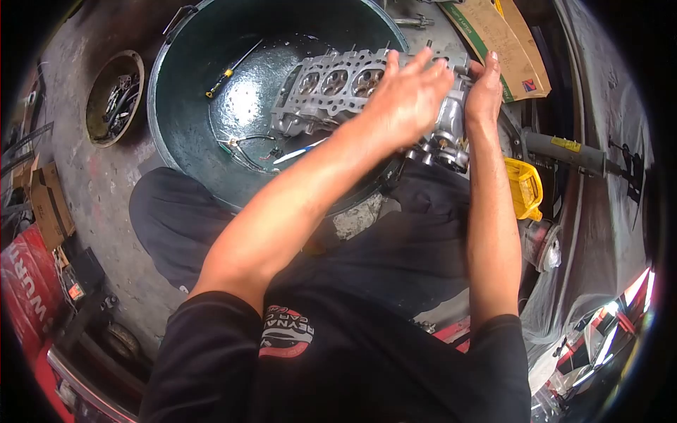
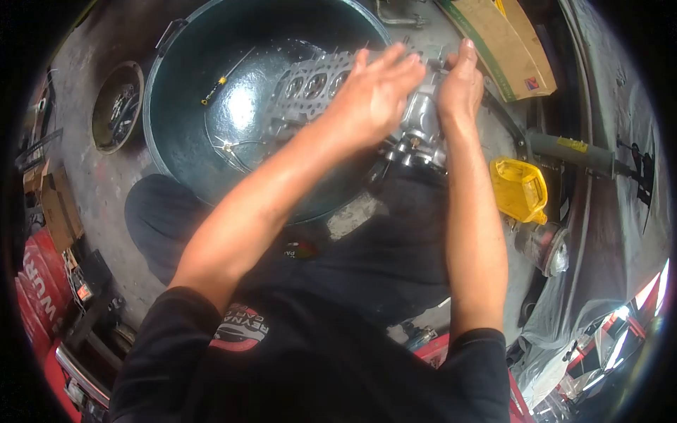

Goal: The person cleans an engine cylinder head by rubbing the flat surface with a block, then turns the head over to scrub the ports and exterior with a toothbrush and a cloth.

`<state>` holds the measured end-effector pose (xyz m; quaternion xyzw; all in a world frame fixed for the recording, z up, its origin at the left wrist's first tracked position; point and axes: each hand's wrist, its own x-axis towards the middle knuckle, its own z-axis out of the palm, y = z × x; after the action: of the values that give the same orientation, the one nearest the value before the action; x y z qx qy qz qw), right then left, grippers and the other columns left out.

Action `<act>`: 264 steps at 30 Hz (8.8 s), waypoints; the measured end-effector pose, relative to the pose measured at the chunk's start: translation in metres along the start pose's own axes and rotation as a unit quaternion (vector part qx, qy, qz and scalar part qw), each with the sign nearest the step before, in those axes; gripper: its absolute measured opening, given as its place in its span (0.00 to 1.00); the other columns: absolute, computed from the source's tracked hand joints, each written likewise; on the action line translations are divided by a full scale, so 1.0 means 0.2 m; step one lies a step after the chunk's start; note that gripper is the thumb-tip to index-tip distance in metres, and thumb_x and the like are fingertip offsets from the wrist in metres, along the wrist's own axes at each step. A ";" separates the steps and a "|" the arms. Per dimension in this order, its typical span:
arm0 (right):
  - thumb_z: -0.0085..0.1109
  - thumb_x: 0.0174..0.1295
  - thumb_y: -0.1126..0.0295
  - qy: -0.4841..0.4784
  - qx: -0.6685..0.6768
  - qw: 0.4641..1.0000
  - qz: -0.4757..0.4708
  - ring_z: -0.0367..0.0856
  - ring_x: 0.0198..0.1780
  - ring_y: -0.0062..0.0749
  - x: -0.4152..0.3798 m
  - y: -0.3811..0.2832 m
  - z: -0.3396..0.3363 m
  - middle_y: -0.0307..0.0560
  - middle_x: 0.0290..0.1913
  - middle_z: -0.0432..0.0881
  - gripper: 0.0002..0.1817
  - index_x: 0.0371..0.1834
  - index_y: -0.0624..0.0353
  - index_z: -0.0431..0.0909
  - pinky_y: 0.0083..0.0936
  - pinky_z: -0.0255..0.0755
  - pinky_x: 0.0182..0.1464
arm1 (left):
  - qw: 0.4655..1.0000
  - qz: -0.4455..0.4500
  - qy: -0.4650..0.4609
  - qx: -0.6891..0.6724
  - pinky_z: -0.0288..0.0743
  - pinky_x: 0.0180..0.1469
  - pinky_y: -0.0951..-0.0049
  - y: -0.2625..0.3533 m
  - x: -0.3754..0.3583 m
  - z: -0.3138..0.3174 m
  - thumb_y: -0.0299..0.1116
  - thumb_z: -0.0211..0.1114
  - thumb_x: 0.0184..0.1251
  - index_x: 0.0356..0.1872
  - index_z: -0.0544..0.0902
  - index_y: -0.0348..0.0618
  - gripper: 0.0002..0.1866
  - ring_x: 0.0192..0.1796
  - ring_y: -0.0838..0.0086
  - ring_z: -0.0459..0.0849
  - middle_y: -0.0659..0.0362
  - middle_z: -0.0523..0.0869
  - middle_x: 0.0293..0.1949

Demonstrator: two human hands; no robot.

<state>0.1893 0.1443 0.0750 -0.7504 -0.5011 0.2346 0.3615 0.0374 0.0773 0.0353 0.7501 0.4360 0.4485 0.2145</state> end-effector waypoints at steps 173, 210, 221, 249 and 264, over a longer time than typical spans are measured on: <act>0.67 0.64 0.61 -0.330 0.055 0.942 -0.038 0.85 0.38 0.29 -0.08 -0.42 0.15 0.47 0.40 0.86 0.19 0.49 0.65 0.81 0.23 0.77 0.39 | 0.978 -0.083 -0.027 0.189 0.60 0.72 0.40 -0.31 -0.69 -0.49 0.21 0.62 0.59 0.60 0.84 0.51 0.25 0.69 0.54 0.75 0.60 0.82 0.65; 0.74 0.58 0.72 -0.270 0.088 0.956 -0.076 0.78 0.21 0.21 0.00 -0.10 -0.09 0.44 0.25 0.85 0.09 0.32 0.62 0.82 0.20 0.69 0.23 | 0.953 -0.011 -0.097 0.286 0.64 0.68 0.43 -0.09 -0.61 -0.17 0.26 0.65 0.56 0.60 0.81 0.38 0.26 0.71 0.50 0.69 0.53 0.78 0.67; 0.70 0.58 0.73 -0.291 0.132 0.943 -0.092 0.82 0.25 0.23 0.06 -0.04 -0.07 0.44 0.27 0.85 0.06 0.32 0.63 0.82 0.20 0.74 0.27 | 0.911 0.001 -0.116 0.396 0.55 0.67 0.28 -0.14 -0.57 -0.18 0.27 0.66 0.54 0.59 0.81 0.42 0.26 0.72 0.49 0.68 0.55 0.81 0.65; 0.71 0.54 0.65 -0.264 0.082 0.950 -0.145 0.86 0.28 0.28 -0.03 -0.07 -0.18 0.46 0.27 0.88 0.11 0.33 0.62 0.85 0.28 0.78 0.36 | 0.824 -0.555 -0.087 -0.074 0.78 0.38 0.71 0.05 -0.24 -0.22 0.28 0.74 0.62 0.44 0.85 0.32 0.12 0.33 0.72 0.85 0.53 0.90 0.35; 0.72 0.54 0.67 -0.248 0.074 0.950 -0.174 0.87 0.29 0.31 -0.06 -0.05 -0.18 0.49 0.27 0.88 0.10 0.33 0.62 0.86 0.30 0.79 0.37 | 0.860 -0.501 -0.092 -0.024 0.75 0.34 0.70 -0.03 -0.32 -0.19 0.31 0.80 0.54 0.34 0.88 0.39 0.11 0.29 0.78 0.82 0.59 0.88 0.26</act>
<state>0.2040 0.1257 0.1054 -0.5413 -0.6788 0.3831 0.3155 -0.0114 0.0225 0.0189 0.4633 0.7205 0.2200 0.4667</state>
